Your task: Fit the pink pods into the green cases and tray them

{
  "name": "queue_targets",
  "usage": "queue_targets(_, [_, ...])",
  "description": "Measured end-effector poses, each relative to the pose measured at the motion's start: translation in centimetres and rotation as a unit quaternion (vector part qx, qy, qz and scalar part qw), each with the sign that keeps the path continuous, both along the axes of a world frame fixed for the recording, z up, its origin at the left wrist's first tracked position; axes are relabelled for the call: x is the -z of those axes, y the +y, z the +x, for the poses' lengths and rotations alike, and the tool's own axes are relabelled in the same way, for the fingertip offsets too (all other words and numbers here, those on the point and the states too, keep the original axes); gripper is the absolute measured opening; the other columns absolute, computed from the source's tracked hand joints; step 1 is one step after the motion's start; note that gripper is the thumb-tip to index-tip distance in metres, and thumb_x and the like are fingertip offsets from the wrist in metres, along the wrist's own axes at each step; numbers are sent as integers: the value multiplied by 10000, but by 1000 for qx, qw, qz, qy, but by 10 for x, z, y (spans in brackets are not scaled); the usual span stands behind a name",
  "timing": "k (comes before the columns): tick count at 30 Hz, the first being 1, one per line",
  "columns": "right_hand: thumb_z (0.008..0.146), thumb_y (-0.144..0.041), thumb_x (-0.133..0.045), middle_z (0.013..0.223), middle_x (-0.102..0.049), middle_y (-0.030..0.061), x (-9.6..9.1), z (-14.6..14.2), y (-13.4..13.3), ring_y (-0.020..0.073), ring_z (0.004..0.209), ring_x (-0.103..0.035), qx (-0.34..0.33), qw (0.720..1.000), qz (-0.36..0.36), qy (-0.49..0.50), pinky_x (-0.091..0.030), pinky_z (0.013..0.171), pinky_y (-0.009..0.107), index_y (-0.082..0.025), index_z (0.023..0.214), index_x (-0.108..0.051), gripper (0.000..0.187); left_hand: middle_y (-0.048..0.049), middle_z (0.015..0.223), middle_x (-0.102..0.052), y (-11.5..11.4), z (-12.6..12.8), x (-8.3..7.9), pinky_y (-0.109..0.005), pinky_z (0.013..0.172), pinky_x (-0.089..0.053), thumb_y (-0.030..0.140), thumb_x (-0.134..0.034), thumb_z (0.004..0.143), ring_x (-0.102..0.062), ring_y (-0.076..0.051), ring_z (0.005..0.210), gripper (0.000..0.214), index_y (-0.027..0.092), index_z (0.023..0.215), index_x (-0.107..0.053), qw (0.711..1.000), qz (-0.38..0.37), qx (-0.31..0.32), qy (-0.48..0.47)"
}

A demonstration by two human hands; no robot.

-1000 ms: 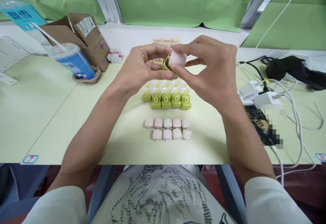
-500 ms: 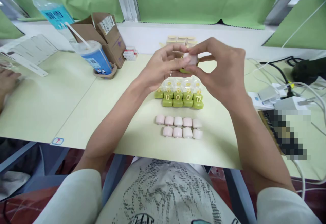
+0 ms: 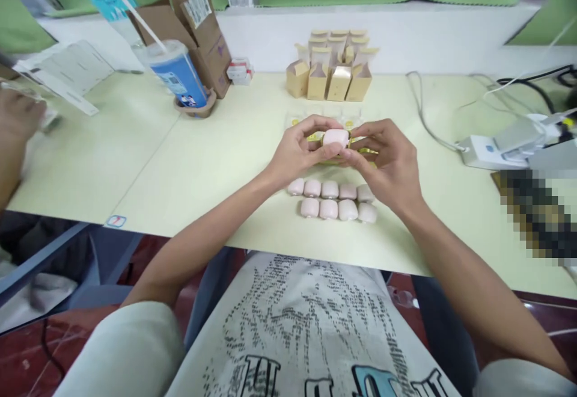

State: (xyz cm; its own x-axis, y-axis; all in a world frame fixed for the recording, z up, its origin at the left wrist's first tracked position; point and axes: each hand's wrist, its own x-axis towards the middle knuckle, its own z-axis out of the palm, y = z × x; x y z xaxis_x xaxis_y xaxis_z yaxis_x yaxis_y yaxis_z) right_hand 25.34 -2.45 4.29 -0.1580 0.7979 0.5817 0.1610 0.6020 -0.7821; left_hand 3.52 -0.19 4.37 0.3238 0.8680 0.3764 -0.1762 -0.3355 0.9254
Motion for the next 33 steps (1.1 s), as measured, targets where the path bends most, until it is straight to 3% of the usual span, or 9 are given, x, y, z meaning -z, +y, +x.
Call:
queue_targets(4, [970,-480,-900,1096,-837,4,-2,6,-6,226,921,-856,-22,999,21,-28,-782,811,403,-343,1113,-772,235,-66,1301,-809,-3,1,-2,-355,952,-708,650,-1032,803,-817,-215,1095,582,243,1150,-803,1000,-8,5,4])
queue_targets(7, [966,-416,-858,1050,-844,9,-5,8,-11,226,871,-847,7,998,40,-41,-779,801,417,-336,1100,-772,178,-61,1247,-831,-9,1,-5,-354,940,-709,640,-1057,766,-822,-215,1057,596,242,1138,-816,1000,2,-15,23])
queue_targets(13, [907,-239,-806,1092,-859,13,-3,5,-19,224,889,-841,30,994,68,-76,-783,799,411,-324,1082,-769,198,-68,1236,-839,-20,2,-7,-354,989,-706,557,-1021,859,-818,-224,1141,464,227,1116,-820,997,51,-29,53])
queue_targets(20, [800,-124,-752,922,-811,-28,7,0,-15,197,772,-795,79,968,218,-95,-735,647,340,-298,1051,-728,306,-55,1221,-858,-6,2,9,-355,860,-745,501,-998,899,-843,-232,1102,386,251,1118,-802,980,193,-15,47])
queue_targets(28, [805,-90,-740,947,-794,-18,5,-1,-17,208,799,-802,69,961,252,-90,-730,671,365,-306,1126,-739,387,-53,1180,-863,-4,2,11,-388,849,-759,530,-988,913,-854,-239,1068,390,262,1134,-810,970,231,-35,60])
queue_targets(33, [845,-100,-728,982,-787,2,6,3,-15,223,836,-797,79,955,261,-112,-721,696,390,-313,1165,-751,385,-26,1220,-856,-4,2,11,-426,892,-774,519,-921,996,-861,-248,1134,317,311,1206,-807,967,248,-23,50])
